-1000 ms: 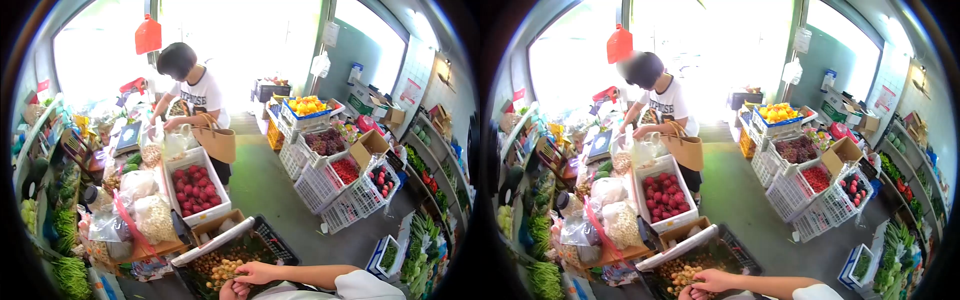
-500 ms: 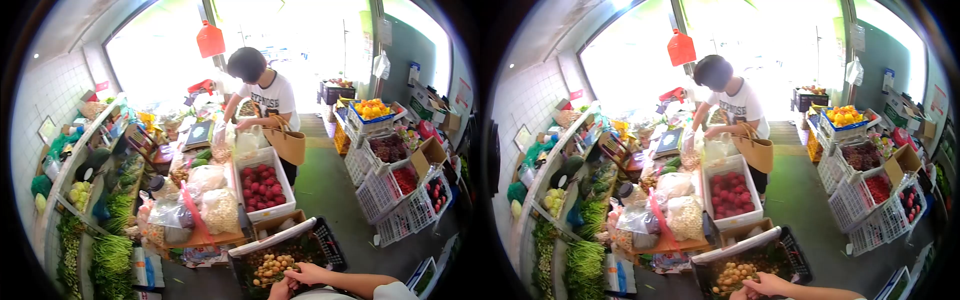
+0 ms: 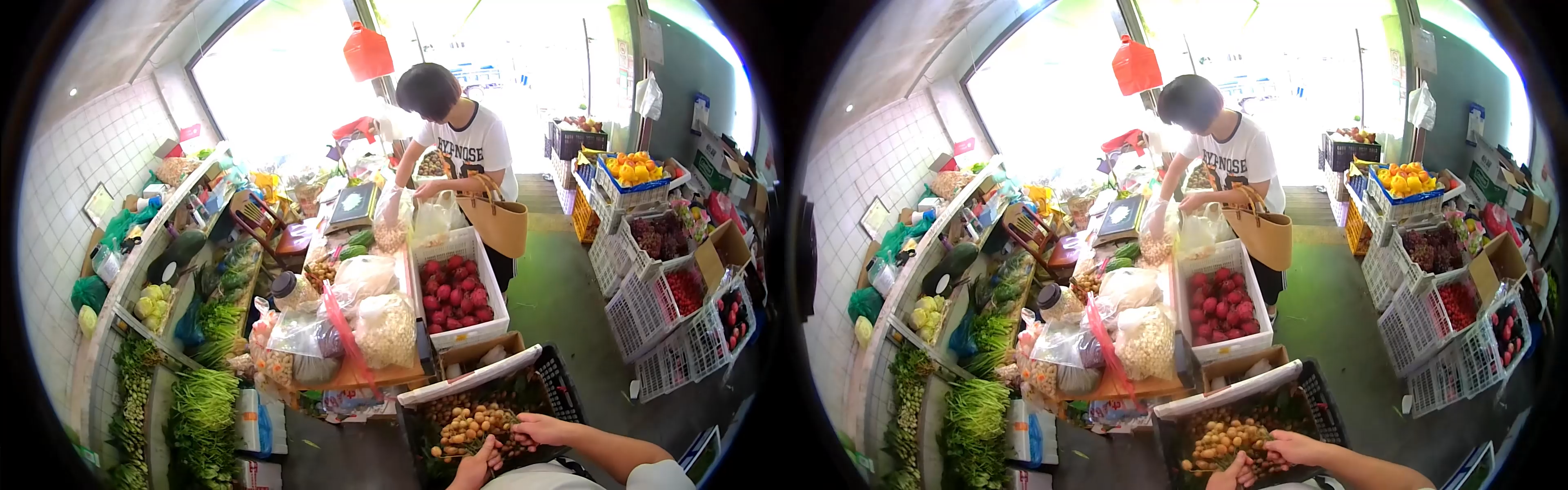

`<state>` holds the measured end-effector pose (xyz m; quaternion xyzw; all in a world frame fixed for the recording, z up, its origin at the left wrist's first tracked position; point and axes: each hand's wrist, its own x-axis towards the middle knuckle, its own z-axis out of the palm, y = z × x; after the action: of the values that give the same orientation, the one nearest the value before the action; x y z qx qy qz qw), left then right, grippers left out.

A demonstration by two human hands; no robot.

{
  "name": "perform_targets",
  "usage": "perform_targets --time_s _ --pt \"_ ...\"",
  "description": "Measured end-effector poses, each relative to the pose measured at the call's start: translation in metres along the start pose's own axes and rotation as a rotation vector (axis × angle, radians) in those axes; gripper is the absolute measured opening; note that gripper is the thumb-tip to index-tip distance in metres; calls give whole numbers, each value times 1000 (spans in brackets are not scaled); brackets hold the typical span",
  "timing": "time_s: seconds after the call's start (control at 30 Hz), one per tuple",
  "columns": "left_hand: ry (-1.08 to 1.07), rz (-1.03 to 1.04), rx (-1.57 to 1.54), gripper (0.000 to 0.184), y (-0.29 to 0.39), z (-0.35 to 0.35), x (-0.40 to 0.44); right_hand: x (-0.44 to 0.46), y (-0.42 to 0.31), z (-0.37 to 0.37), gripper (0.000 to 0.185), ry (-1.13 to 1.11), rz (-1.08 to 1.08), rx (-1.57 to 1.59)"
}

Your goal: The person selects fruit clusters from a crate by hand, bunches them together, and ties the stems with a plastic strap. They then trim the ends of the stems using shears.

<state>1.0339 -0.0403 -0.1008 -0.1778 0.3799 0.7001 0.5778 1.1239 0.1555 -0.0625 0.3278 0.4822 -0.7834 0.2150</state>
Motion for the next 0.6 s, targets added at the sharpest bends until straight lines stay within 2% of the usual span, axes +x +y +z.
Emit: perform_targets --time_s 0.03,0.07,0.1,0.13,0.17,0.2,0.23,0.27,0.33,0.4,0.43,0.47,0.53,0.6 --pt "3 5 14 29 -4 -14 11 -2 -3 -2 15 66 -23 -170" --pt "8 3 26 26 4 -5 0 -3 -4 1 15 147 -89 -182" --pt "-36 -76 108 32 10 6 -6 -3 -10 0 16 189 -43 -207" --pt "-65 -62 105 32 6 -10 2 0 -7 -4 16 232 -105 -247" --pt "47 44 330 35 9 -3 -7 -17 -23 6 17 258 -170 -281" --pt "23 51 390 35 12 -5 -9 -15 -21 3 19 281 -230 -284" --pt "7 17 242 33 12 2 -13 -18 -27 6 24 345 -248 -353" --pt "-34 -55 94 32 15 4 -16 2 -3 -10 25 442 -494 -503" --pt "-16 -38 178 33 20 17 -25 -7 -14 -9 27 408 -480 -549" --pt "-68 -15 236 32 23 18 -27 -30 -40 8 28 372 -314 -527" --pt "-108 -12 246 32 25 18 -27 -34 -45 10 29 378 -267 -651" --pt "-147 -5 256 32 26 18 -28 -39 -47 15 29 374 -249 -649" --pt "-166 9 265 31 28 23 -29 -44 -53 25 29 314 -316 -362" --pt "-184 15 284 28 26 24 -30 -42 -51 32 27 330 -382 -428"
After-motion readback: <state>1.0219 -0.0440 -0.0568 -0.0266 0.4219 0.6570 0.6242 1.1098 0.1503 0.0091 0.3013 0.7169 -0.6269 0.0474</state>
